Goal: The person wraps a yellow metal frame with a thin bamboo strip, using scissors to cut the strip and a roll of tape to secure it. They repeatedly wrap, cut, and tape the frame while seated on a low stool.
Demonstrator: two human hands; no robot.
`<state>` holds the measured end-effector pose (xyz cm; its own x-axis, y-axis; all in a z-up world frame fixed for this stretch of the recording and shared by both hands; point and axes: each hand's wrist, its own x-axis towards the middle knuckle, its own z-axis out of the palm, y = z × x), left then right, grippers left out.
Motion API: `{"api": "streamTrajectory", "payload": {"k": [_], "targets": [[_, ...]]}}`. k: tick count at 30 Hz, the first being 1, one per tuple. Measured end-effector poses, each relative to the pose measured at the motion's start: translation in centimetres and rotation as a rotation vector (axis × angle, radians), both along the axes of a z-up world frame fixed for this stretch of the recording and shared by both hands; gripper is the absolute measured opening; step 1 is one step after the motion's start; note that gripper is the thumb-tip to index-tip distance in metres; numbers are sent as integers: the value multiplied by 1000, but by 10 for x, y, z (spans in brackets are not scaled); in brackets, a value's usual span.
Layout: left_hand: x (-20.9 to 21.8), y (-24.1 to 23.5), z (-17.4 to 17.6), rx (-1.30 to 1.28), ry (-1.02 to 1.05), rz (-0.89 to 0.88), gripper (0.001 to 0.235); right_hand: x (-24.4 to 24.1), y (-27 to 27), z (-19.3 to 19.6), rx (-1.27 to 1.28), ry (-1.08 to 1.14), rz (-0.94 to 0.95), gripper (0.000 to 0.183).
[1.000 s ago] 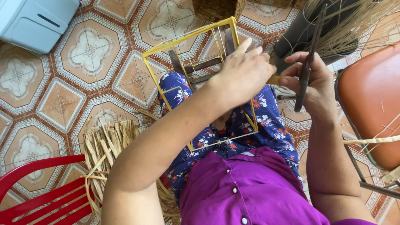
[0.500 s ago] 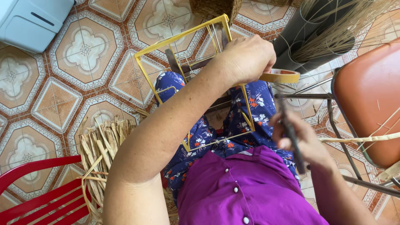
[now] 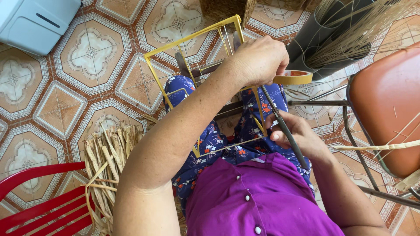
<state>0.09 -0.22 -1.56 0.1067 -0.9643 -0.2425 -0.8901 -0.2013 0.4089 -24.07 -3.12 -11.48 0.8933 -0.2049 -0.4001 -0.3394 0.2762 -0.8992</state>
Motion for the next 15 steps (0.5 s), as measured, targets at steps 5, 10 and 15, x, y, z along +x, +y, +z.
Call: {"api": "streamTrajectory", "payload": {"k": [5, 10, 15], "targets": [[3, -7, -11, -341, 138, 62, 24, 1, -1, 5, 24, 24, -8, 35], [31, 22, 4, -905, 706, 231, 18, 12, -3, 19, -405, 122, -251, 31], [29, 117, 16, -1118, 810, 379, 16, 34, 2, 36, -664, -330, -403, 30]]}}
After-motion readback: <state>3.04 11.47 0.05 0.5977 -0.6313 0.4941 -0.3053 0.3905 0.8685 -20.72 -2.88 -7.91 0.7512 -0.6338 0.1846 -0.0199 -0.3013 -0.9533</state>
